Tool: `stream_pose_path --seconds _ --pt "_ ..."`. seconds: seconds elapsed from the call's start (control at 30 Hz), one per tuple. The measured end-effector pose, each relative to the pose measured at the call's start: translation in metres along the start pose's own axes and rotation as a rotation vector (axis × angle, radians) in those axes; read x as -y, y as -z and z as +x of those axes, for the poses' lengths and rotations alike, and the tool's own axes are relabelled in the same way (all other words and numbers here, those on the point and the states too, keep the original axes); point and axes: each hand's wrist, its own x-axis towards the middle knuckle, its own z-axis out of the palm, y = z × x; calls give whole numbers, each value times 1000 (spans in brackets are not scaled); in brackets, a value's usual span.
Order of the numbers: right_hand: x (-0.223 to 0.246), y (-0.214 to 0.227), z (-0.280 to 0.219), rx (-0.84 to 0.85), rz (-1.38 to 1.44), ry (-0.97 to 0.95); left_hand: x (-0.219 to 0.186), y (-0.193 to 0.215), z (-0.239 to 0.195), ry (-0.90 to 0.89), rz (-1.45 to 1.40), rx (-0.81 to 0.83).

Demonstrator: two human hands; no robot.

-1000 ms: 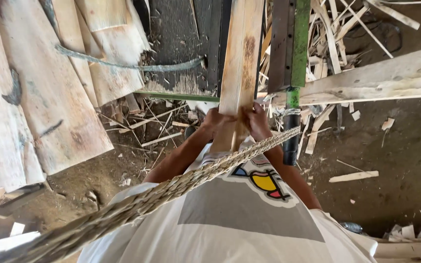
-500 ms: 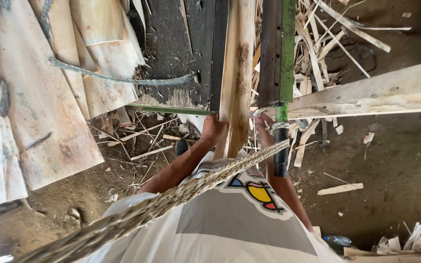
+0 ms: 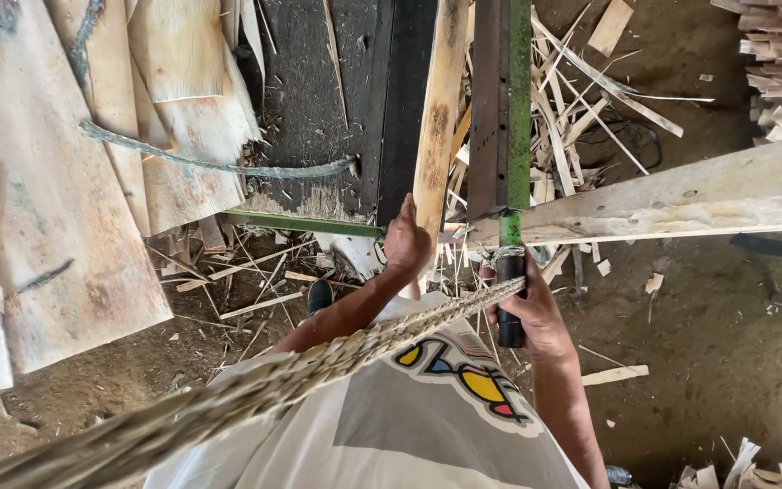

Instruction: Trim or cut thin sheets of wood using a mechanical cutting machine in a workshop environment.

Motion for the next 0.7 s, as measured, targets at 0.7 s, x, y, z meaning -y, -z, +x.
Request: stream_pose_path --seconds 0.7 --pt "-3 -14 12 -236 -523 -157 -21 -41 21 -184 -3 -208"
